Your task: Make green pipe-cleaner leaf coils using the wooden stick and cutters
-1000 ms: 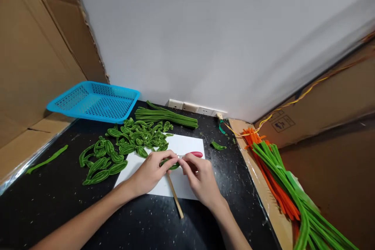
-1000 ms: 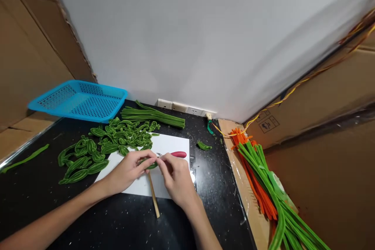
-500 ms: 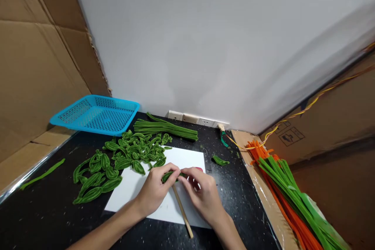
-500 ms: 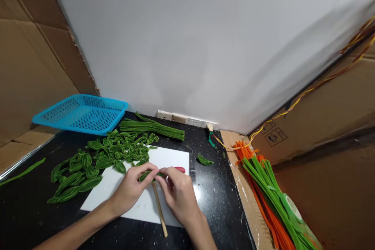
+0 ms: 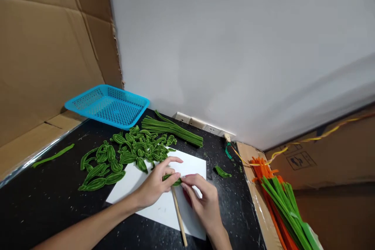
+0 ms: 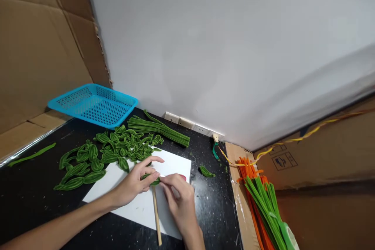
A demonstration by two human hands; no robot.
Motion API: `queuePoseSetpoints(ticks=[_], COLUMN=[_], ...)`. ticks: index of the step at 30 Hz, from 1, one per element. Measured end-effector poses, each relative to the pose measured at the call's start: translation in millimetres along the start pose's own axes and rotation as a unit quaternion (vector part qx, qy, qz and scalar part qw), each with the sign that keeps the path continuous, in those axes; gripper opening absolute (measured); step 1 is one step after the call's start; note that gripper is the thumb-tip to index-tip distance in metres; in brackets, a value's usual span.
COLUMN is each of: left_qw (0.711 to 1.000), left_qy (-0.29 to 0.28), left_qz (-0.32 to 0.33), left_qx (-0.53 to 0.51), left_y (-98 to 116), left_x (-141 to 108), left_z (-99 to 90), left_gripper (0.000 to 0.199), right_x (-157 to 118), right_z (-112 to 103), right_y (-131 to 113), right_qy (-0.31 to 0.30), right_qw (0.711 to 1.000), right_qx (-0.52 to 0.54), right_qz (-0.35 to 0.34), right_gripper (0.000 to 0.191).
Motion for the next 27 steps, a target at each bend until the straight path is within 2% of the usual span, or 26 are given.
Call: queuePoseSetpoints(ticks=[3,5,7,8,10,12,13,15,16,18,21,23,24,27], left_qw=[1.000,1.000,1.000,1.000,1.000,1.000,1.000,0.999,0.999,0.998,0.999,0.998,0.997,0.996], left_qy=[-0.007,-0.008,-0.009,-0.009,-0.014,-0.017,-0.019,-0.026,-0.033,-0.047,-0.042,-0.025,-0.020,-0.031], left_qz=[-0.003,-0.004,0.000,0.002,0.006,0.011,0.015,0.022,0.024,0.018,0.021,0.041,0.052,0.057], left_qx=[-0.011,-0.011,-0.008,-0.004,0.002,0.001,0.002,0.013,0.021,0.028,0.027,0.044,0.053,0.062], left_y=[0.4,-0.4,-1.2,-1.6,-2.2,-1.9,-1.2,0.4,1.0,0.7,1.7,4.4,6.0,6.9], left_x=[1.4,3.1,4.1,4.1,3.2,1.7,0.9,-0.5,-1.1,-1.8,-0.6,0.8,1.1,-0.1], left_z=[0.1,-0.7,-0.9,-0.7,0.4,1.0,1.2,1.4,1.9,3.3,2.6,0.6,0.2,2.0], left_gripper=[0.044,0.041,0.040,0.040,0.041,0.040,0.040,0.039,0.038,0.037,0.035,0.033,0.033,0.033], right_x=[2.0,1.4,-2.5,-4.4,-4.4,-1.9,-0.8,0.8,1.4,2.6,3.3,3.2,3.5,2.7], right_z=[-10.8,-29.6,-49.8,-54.9,-49.6,-30.7,-20.3,-4.8,-0.6,-0.5,-19.7,-30.4,-30.3,-9.6], right_y=[5.0,14.0,20.7,22.1,22.1,17.8,14.0,5.7,3.7,6.8,19.5,23.5,23.4,17.7], right_qy=[0.042,0.114,0.197,0.216,0.189,0.114,0.078,0.031,0.019,0.020,0.100,0.141,0.135,0.029], right_qw=[0.998,0.991,0.975,0.969,0.974,0.987,0.992,0.997,0.998,0.998,0.987,0.980,0.981,0.994], right_qx=[0.025,0.004,-0.047,-0.073,-0.101,-0.093,-0.085,-0.070,-0.060,-0.028,0.031,0.053,0.054,0.025], right_qz=[0.035,0.070,0.088,0.089,0.080,0.059,0.045,0.018,0.016,0.049,0.119,0.129,0.126,0.105], right_gripper=[0.016,0.018,0.032,0.040,0.042,0.025,0.022,0.028,0.023,0.014,0.020,0.023,0.023,0.019])
Point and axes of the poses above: each hand's wrist, its own x-axis towards the middle knuckle, its own z-axis out of the palm, y = z × x, the point moved 8 cm from there along x, towards the middle knuckle, and after that the axes turned 9 degrees about y, right-handed, at the moved point
